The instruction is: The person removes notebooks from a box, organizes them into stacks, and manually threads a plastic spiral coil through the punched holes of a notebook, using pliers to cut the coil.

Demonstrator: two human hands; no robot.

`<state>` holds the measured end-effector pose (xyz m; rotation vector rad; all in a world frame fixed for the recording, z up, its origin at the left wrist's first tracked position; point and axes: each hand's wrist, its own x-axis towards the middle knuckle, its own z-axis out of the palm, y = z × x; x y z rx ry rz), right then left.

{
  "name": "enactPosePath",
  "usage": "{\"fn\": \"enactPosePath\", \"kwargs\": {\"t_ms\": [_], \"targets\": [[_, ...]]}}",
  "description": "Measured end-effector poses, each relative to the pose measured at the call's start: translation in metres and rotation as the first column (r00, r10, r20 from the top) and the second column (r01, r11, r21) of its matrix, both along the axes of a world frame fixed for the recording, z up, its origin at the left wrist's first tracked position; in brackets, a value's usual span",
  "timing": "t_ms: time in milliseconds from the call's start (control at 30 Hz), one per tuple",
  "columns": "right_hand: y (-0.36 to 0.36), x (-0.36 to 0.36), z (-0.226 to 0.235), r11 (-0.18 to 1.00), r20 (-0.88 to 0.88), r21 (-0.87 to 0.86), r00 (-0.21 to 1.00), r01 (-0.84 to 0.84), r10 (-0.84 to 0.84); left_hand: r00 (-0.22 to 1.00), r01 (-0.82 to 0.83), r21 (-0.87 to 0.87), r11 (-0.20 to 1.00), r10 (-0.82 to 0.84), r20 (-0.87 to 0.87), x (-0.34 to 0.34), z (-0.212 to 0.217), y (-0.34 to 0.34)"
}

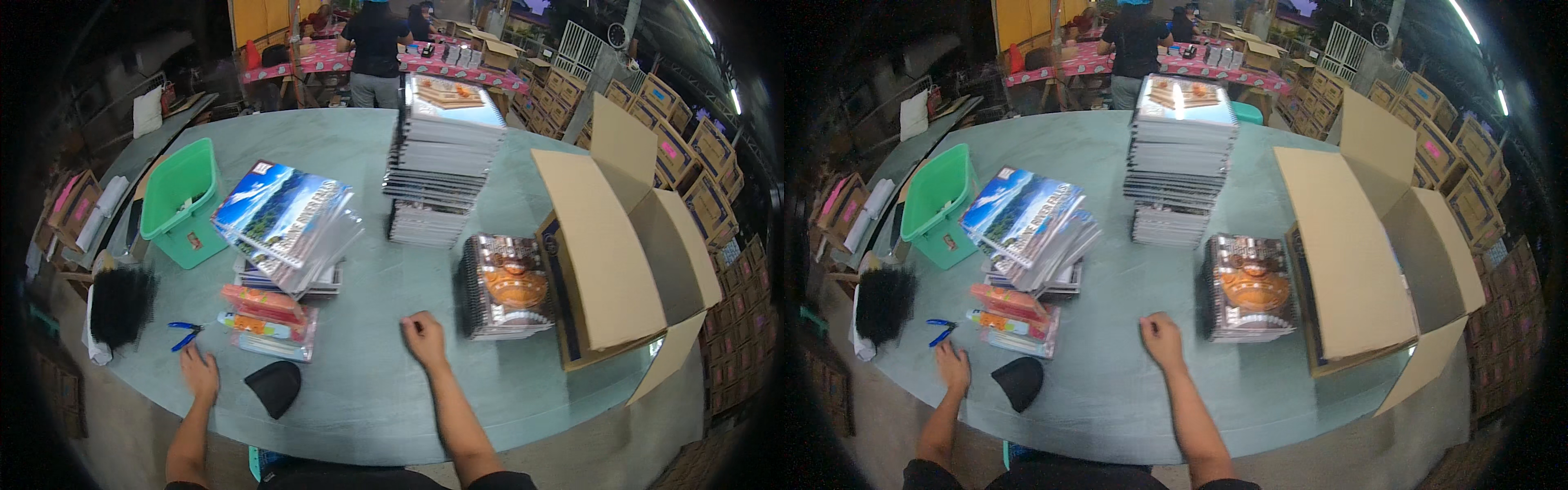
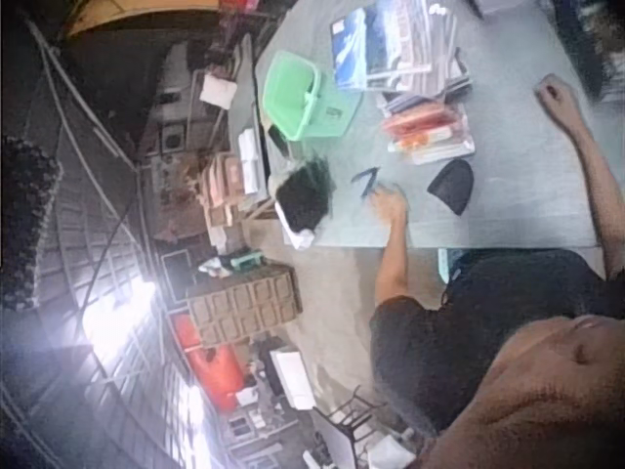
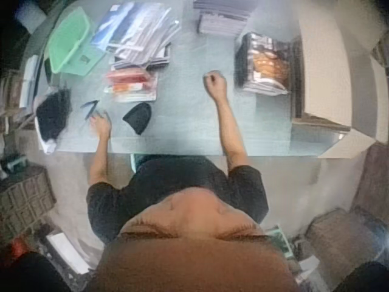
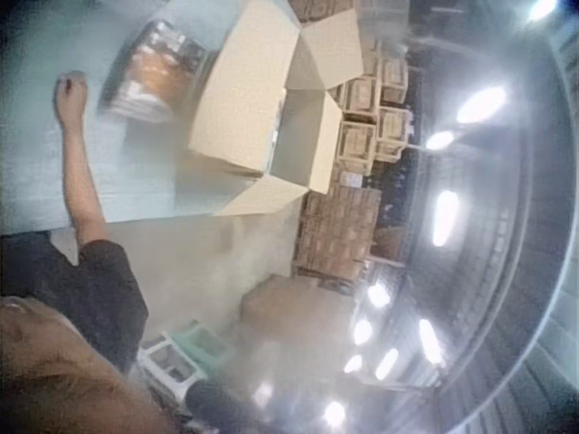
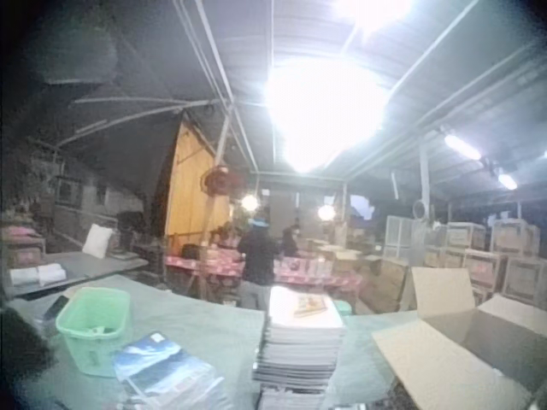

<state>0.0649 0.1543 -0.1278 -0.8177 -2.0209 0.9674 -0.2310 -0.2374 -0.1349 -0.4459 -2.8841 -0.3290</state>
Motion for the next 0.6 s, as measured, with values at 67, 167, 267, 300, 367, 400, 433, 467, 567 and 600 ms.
{"fn": "enactPosePath", "kwargs": {"t_ms": [67, 167, 267, 300, 367, 400, 433, 467, 567, 600], "targets": [[-0.003, 0.007, -0.009, 1.000, -0.093, -0.006, 0.996, 0.013, -0.013, 0.996, 0.053, -0.013, 0.998, -0.054, -0.075, -0.006, -0.011, -0.010], [-0.014, 0.011, -0.011, 0.993, -0.067, -0.016, 0.991, 0.114, -0.115, 0.977, 0.173, 0.034, 0.984, -0.167, -0.131, -0.009, -0.030, -0.023], [-0.034, 0.024, -0.005, 0.954, 0.075, 0.204, 0.968, 0.219, -0.238, 0.928, 0.358, 0.280, 0.891, -0.373, -0.002, 0.008, -0.002, -0.010], [-0.043, 0.025, -0.009, 0.926, 0.112, 0.288, 0.952, 0.244, -0.286, 0.891, 0.418, 0.353, 0.837, -0.454, 0.022, 0.009, 0.003, -0.010], [-0.052, 0.021, -0.008, 0.897, 0.231, 0.388, 0.920, 0.213, -0.318, 0.822, 0.492, 0.452, 0.744, -0.567, 0.039, 0.014, 0.007, -0.021], [-0.052, 0.020, -0.008, 0.874, 0.281, 0.445, 0.897, 0.193, -0.341, 0.805, 0.506, 0.488, 0.712, -0.592, 0.030, 0.016, 0.007, -0.023], [-0.048, 0.020, -0.012, 0.844, 0.282, 0.463, 0.858, 0.270, -0.429, 0.786, 0.520, 0.530, 0.670, -0.619, 0.012, 0.017, 0.007, -0.021], [-0.040, 0.018, -0.021, 0.805, 0.279, 0.483, 0.811, 0.345, -0.514, 0.758, 0.547, 0.543, 0.637, -0.652, 0.001, 0.016, 0.007, -0.019], [-0.021, 0.016, -0.043, 0.650, 0.338, 0.627, 0.603, 0.429, -0.723, 0.698, 0.597, 0.568, 0.566, -0.716, -0.021, 0.018, 0.003, -0.015], [-0.025, 0.005, -0.038, 0.605, 0.361, 0.676, 0.527, 0.421, -0.769, 0.702, 0.592, 0.567, 0.572, -0.712, -0.014, 0.017, 0.003, -0.017]]}}
